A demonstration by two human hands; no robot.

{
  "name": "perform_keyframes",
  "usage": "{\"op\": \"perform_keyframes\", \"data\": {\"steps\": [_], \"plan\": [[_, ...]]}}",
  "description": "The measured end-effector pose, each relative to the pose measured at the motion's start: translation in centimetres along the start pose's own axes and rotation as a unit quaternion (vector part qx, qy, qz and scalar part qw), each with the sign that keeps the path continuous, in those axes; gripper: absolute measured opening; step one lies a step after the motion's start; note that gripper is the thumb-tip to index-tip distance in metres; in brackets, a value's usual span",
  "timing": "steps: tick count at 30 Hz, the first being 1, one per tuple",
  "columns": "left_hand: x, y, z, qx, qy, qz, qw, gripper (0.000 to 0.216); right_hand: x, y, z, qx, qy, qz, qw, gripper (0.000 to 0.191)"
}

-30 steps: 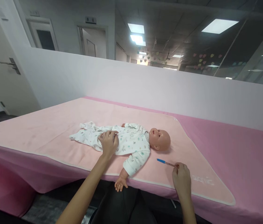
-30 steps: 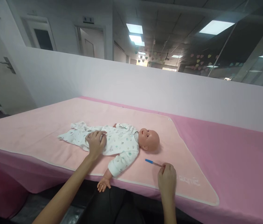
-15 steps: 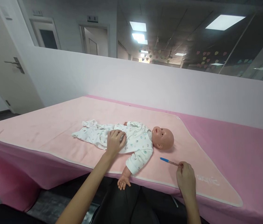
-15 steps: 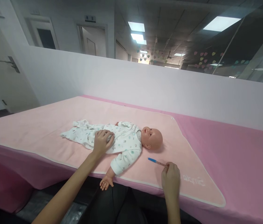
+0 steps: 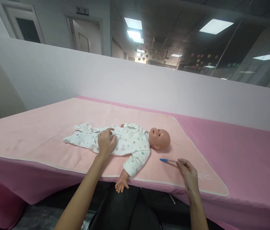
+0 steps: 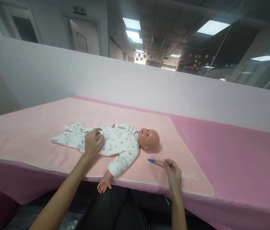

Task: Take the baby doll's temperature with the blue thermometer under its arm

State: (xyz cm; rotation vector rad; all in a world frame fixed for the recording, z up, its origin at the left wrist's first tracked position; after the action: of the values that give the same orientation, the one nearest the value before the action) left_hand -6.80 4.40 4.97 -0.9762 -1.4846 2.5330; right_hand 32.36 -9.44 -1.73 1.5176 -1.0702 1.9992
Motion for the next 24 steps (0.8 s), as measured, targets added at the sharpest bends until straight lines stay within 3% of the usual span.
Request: {"op": "perform_keyframes", "data": {"steps": [5, 9, 14, 18, 21, 24], "plan": [[-0.3, -1.9, -0.3, 0.009, -0.040, 0.017, 0.999, 0.031, 2.2, -0.7, -0.3, 0.018, -0.018, 0.028, 0.999, 0.032], [-4.3, -2.5, -1.6, 0.003, -0.024, -0.044, 0.999, 0.028, 3.5, -0.4, -1.9, 0.085, 0.009, 0.042, 0.995, 0.029], [-10.9, 0.8, -6.8, 0.137, 0.064, -0.210, 0.966, 0.016, 3.5, 0.7, -4.2, 0.205, 0.080, 0.010, 0.976, 0.029], [-11.0, 2.2, -8.6, 0.175, 0.091, -0.185, 0.963, 0.018, 3.7, 1.2, -5.3, 0.250, 0.148, -0.003, 0.957, 0.036], [-10.5, 2.2, -8.4, 0.172, 0.108, -0.175, 0.963, 0.019, 6.4, 0.7, -5.8, 0.281, 0.185, 0.030, 0.941, 0.038], [-10.3, 2.2, -8.0, 0.174, 0.114, -0.170, 0.963, 0.019, 12.4, -0.8, -5.5, 0.312, 0.131, 0.081, 0.938, 0.038]]}}
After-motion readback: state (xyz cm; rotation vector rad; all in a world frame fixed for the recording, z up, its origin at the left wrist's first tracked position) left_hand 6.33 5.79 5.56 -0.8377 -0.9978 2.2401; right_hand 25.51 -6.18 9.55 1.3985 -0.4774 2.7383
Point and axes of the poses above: each hand's wrist, its own y-axis away from the middle knuckle, its own z-axis out of the back of the hand, x = y × z, the point moved 7 cm from there along -y, towards the middle knuckle, and after that the axes turned 13 degrees about -x, right-handed, at the moved point
